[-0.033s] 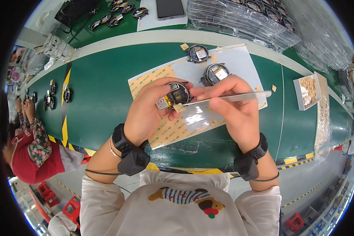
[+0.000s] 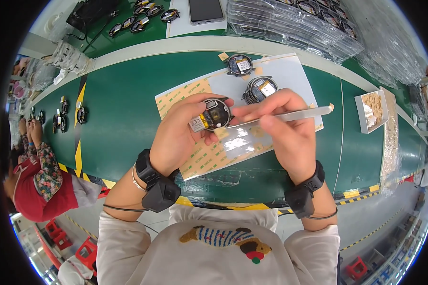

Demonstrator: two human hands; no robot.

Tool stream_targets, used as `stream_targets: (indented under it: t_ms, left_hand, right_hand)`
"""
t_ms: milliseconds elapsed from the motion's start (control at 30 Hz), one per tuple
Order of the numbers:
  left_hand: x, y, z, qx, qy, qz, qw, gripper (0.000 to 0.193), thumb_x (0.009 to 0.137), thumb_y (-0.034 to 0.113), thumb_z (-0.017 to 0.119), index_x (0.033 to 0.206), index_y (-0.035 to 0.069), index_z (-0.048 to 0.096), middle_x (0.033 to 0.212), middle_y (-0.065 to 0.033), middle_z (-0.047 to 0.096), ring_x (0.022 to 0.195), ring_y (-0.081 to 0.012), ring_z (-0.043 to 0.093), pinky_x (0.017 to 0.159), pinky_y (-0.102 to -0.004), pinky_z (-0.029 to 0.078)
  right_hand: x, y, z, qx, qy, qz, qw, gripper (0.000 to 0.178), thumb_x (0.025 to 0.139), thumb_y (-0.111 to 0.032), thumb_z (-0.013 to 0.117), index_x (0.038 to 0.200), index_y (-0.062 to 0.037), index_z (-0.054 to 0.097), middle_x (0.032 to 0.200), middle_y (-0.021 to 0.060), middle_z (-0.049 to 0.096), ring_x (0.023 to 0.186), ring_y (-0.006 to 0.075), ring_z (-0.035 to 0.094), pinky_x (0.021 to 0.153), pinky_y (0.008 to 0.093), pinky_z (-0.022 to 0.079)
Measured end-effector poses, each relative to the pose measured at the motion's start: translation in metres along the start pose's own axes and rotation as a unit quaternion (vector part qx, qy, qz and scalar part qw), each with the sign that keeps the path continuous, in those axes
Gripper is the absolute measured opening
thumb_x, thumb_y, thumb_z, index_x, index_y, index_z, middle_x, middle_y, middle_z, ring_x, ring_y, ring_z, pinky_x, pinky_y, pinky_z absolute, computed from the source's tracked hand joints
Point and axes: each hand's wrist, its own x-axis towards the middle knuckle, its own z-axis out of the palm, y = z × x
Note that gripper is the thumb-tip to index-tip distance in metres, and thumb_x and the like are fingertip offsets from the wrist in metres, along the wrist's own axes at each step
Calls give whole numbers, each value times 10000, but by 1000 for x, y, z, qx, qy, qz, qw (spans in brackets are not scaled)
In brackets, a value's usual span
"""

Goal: The person picks up a watch component and uses tweezers to apply a small adhesive piece to it, repeating this for several components. They then stack the finished components and place them into a plastic tray before clearing the used adhesive backing from the workspace.

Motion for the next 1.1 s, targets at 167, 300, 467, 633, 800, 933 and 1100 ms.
stream_targets:
  t_ms: [167, 300, 467, 633, 800, 933, 1100]
  left_hand:
    - [3, -10, 0, -60, -39, 21, 997, 391, 895, 116, 353, 1234, -40, 471, 1118, -121, 561, 926, -171, 551, 775, -292, 466]
    - [3, -17, 7, -34, -31, 51, 998, 389, 900, 64, 369, 1270, -26, 448, 1110, -106, 566, 936, -158, 555, 811, -285, 463]
    - [1, -17, 9, 66, -33, 79, 994, 355, 909, 38, 379, 1249, -18, 465, 1081, -83, 577, 945, -133, 554, 817, -276, 463]
    - [1, -21, 13, 85, 16, 91, 992, 245, 914, 83, 427, 1103, -31, 534, 908, -44, 576, 743, -84, 537, 677, -228, 466]
    - [4, -23, 10, 128, 41, 93, 987, 205, 898, 76, 452, 1041, -37, 545, 842, -37, 581, 717, -71, 521, 612, -212, 432]
    - [5, -25, 14, 156, 56, 110, 980, 195, 871, 46, 472, 1032, -40, 542, 803, -40, 580, 685, -76, 510, 578, -213, 408]
    - [4, -30, 12, 127, 35, 160, 978, 214, 829, -18, 473, 1033, -31, 537, 779, -79, 576, 641, -112, 511, 571, -235, 413]
  right_hand:
    - [0, 1, -9, 27, 3, -13, 1000, 121, 783, -35, 641, 824, 15, 539, 759, 47, 543, 675, 137, 539, 644, 263, 453]
    - [-3, 6, 21, -418, 25, -9, 908, 116, 761, -14, 642, 809, -34, 537, 671, -17, 423, 582, 54, 356, 528, 211, 304]
    - [-5, 6, 20, -453, 54, 4, 890, 147, 743, -17, 689, 806, -28, 557, 680, -47, 449, 552, 14, 347, 489, 170, 269]
    - [-7, 6, 15, -387, 85, 74, 915, 144, 753, 8, 690, 824, -22, 569, 691, -47, 509, 564, 2, 404, 491, 150, 301]
    - [-11, 8, 20, -355, 113, 72, 925, 141, 758, 23, 687, 842, -13, 580, 720, -25, 568, 600, 4, 464, 513, 150, 348]
    - [-13, 14, 23, -355, 118, 44, 926, 144, 757, 19, 691, 854, -8, 588, 730, -16, 583, 607, 13, 474, 522, 164, 364]
    - [-8, 11, 21, -334, 104, 86, 933, 137, 760, 22, 687, 839, -11, 580, 723, -17, 576, 607, 20, 482, 534, 177, 384]
